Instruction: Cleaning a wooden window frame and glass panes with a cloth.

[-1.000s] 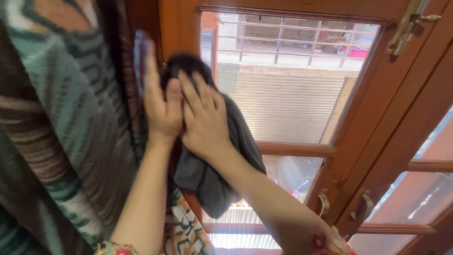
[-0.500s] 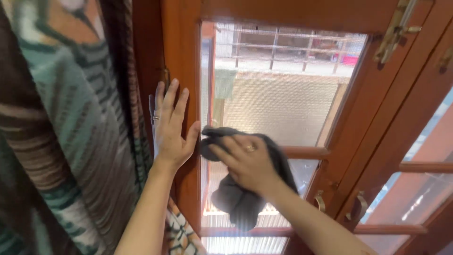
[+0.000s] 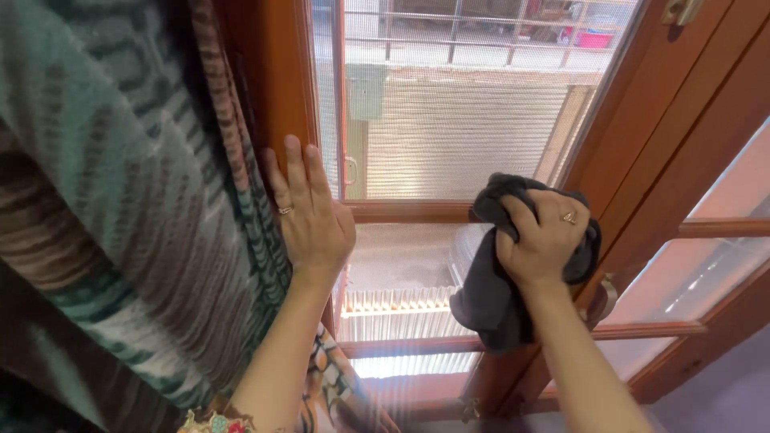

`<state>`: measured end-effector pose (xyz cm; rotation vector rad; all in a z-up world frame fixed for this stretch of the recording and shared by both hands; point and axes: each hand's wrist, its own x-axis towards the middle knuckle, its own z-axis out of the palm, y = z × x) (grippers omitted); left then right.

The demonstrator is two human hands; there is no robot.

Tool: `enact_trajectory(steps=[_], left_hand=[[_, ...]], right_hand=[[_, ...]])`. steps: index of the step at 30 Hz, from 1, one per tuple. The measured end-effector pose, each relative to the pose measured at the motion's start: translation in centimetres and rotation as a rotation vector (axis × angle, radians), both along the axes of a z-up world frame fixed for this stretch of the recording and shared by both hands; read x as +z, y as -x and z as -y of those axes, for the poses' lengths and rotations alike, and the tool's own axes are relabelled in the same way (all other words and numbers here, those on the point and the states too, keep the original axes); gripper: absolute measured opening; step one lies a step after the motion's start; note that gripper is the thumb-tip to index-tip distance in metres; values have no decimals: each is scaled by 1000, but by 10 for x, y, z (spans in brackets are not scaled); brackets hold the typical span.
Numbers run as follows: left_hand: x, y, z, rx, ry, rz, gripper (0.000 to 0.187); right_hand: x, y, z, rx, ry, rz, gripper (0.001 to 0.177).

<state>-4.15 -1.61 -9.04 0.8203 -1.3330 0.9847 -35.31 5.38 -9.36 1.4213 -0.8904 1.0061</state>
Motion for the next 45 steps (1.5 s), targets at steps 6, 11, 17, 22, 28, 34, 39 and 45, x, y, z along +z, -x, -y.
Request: enact_trajectory(steps=[6, 11, 17, 22, 28, 34, 39, 45], left_hand=[[2, -2, -8, -69, -9, -3, 60], [15, -15, -23, -479, 106, 48, 53], [7, -15, -30, -461, 73, 29, 45], [-3, -15, -17, -353, 44, 41, 41], [-6, -17, -17, -284, 38, 87, 38], [-5, -12, -9, -341, 96, 45, 31], [-3, -10, -15, -319, 124, 45, 23], [-5, -10, -12, -313, 142, 45, 16]], right_hand=[[-5, -94, 8, 37, 58, 227, 31], [0, -224, 11, 298, -13, 232, 29], [11, -212, -6, 299, -88, 119, 30], [13, -181, -4, 229, -96, 67, 32], [13, -102, -19, 104, -94, 89, 29], [10, -19, -27, -120, 4, 146, 25], [-9, -20, -3, -211, 74, 310, 28], [-29, -77, 27, -129, 30, 486, 36]])
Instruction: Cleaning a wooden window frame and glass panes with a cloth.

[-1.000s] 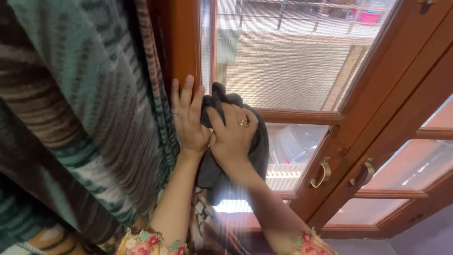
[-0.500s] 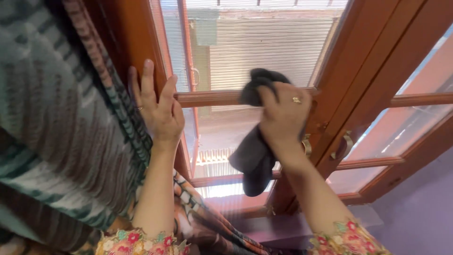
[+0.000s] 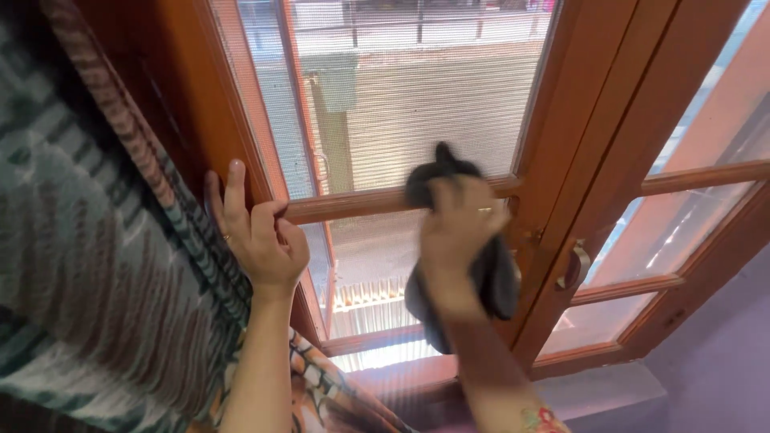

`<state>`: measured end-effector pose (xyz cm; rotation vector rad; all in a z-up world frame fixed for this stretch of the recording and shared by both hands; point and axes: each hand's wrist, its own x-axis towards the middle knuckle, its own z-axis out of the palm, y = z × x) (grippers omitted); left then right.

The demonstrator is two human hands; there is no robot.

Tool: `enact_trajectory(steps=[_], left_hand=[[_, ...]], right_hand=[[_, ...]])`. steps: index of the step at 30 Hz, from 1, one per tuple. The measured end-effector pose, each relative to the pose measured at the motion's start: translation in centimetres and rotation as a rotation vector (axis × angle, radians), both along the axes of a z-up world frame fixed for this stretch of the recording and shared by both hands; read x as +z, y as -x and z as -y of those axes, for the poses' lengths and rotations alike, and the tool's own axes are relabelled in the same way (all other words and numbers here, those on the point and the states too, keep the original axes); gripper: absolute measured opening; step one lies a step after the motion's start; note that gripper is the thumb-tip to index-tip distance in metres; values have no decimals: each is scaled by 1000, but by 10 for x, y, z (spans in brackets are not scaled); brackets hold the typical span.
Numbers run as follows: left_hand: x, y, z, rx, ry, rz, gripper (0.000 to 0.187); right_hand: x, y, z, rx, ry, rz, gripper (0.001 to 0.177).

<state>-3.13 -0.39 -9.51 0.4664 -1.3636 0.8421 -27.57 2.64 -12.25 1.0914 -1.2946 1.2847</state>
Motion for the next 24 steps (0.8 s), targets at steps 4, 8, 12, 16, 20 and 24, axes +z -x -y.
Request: enact_trajectory(steps=[4, 8, 12, 16, 20, 24], left_hand=[[1, 3, -7, 16, -71, -2, 25], [-3, -1, -5, -140, -112, -122, 32], [-7, 0, -9, -63, -117, -152, 31], [-5, -4, -8, -36, -155, -76, 32], [-9, -5, 8, 78, -37, -70, 32], [-11, -7, 8, 47, -23, -58, 30]], right_hand=[[8, -99, -7, 226, -101, -124, 23], [30, -154, -22, 457, -68, -201, 26], [37, -135, -31, 534, -151, -327, 29], [42, -92, -30, 528, -175, -441, 29], [52, -16, -42, 427, -129, -388, 21], [44, 56, -50, 199, -123, -319, 27]])
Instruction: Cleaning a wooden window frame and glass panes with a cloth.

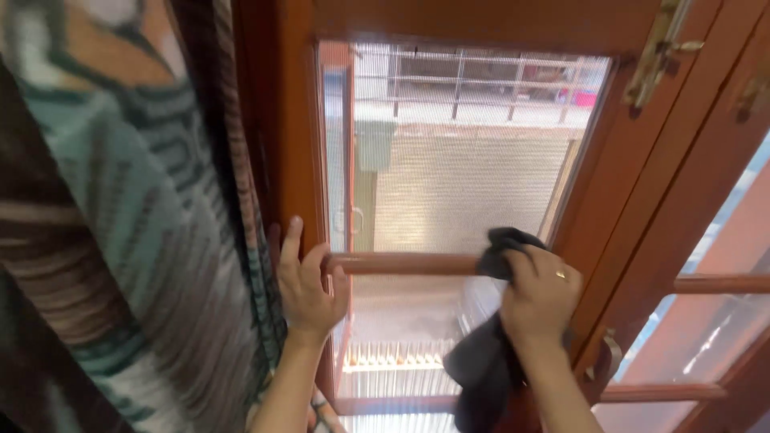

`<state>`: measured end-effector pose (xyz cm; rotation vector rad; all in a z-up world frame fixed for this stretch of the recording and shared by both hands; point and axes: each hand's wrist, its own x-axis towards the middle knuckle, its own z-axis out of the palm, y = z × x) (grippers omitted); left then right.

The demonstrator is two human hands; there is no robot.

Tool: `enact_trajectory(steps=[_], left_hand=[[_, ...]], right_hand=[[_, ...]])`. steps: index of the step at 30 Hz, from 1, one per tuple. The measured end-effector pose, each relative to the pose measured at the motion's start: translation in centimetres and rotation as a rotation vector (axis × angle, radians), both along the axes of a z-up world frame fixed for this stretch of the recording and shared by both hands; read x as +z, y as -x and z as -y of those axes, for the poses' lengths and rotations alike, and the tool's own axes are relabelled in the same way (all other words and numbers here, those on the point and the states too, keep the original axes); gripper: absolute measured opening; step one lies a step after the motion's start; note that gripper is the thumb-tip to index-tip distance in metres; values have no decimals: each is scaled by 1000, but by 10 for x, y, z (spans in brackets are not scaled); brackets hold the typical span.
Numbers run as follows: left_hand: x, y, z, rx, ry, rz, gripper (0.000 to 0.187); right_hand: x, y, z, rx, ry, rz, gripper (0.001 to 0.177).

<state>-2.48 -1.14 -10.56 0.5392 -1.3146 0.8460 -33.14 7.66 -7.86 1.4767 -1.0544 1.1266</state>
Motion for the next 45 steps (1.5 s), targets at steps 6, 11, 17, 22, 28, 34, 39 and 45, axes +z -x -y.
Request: enact_trajectory(steps=[6, 11, 17, 22, 28, 34, 39, 45], left_hand=[[4, 2, -10, 9, -11, 7, 24], [15, 7, -35, 10, -181, -17, 28], [1, 8, -19, 164, -210, -41, 25], [2, 11, -19, 215, -204, -31, 22], [-6, 9, -12, 220, -220, -22, 22], [-5, 11, -14, 263, -204, -25, 17], [11, 16, -30, 207, -193, 2, 14], [6, 18, -28, 204, -196, 10, 12]], right_hand=[[45, -16, -10, 5, 44, 201, 36], [168, -93, -32, 226, 294, -3, 28], [233, -150, 30, 70, 148, -504, 34], [242, -114, 32, 59, 93, -556, 38], [217, -35, 40, -94, 110, -381, 37], [185, 20, 5, -326, 192, -168, 30], [204, 50, -28, -326, 267, -110, 28], [174, 107, 16, -183, 87, -35, 53]])
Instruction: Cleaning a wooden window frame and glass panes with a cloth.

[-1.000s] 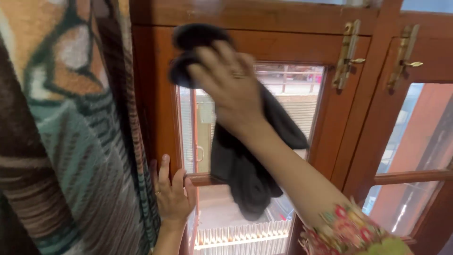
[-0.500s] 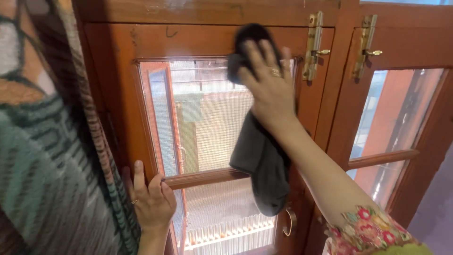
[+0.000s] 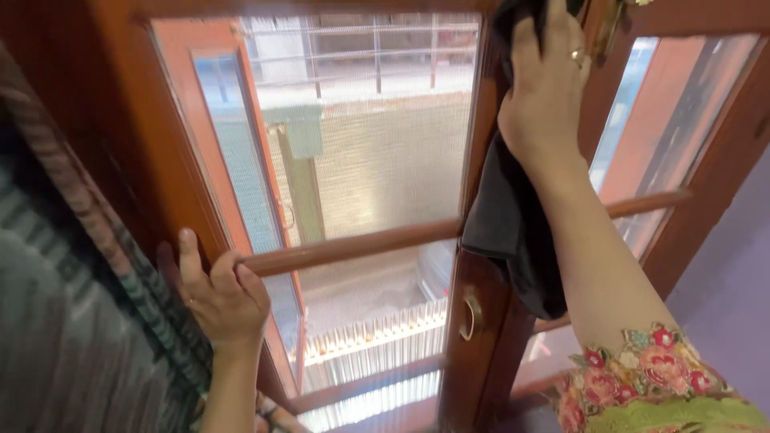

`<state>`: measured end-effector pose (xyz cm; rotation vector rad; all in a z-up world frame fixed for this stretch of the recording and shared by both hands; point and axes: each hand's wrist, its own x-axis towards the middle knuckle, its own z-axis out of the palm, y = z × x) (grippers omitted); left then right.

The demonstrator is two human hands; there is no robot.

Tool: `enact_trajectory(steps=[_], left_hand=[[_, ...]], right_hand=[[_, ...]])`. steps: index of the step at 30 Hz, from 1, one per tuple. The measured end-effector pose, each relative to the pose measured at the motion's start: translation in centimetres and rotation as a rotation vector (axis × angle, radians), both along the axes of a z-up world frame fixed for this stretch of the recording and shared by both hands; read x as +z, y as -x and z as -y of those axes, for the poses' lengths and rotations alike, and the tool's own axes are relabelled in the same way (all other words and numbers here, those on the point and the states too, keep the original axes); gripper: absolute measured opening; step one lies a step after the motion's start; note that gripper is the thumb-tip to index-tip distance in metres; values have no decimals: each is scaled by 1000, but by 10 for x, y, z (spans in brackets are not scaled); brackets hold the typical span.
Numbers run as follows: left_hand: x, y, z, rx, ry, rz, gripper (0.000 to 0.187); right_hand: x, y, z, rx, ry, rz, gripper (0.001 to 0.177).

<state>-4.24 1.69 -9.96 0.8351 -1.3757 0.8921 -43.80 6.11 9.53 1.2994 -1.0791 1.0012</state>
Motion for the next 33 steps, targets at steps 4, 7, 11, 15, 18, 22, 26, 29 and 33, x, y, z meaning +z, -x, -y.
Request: enact_trajectory(steps=[4, 7, 11, 15, 18, 22, 26, 29, 33], left_hand=[[-2, 3, 1, -51, -10, -20, 14], [-6, 2, 2, -90, -19, -30, 14], [-13, 1, 9, -164, -52, -53, 19], [-21, 5, 12, -190, -62, -73, 23], [-32, 7, 17, -152, -93, -57, 30], [-44, 6, 22, -129, -162, -81, 40], [-49, 4, 26, -141, -198, -105, 47], [-48, 5, 28, -112, -152, -87, 42], [-47, 1, 26, -124, -121, -62, 33]], right_hand=[[-56, -23, -8, -151, -118, 39, 44], [-114, -50, -16, -158, -170, 21, 43], [-169, -71, -39, -115, -299, 68, 51], [-191, -76, -46, -38, -340, 126, 43], [-192, -74, -44, 122, -401, 220, 49], [-187, -89, -44, 284, -451, 386, 52], [-178, -124, -44, 407, -472, 402, 56], [-188, -162, -28, 544, -441, 293, 53], [-210, -222, 0, 391, -431, 204, 56]])
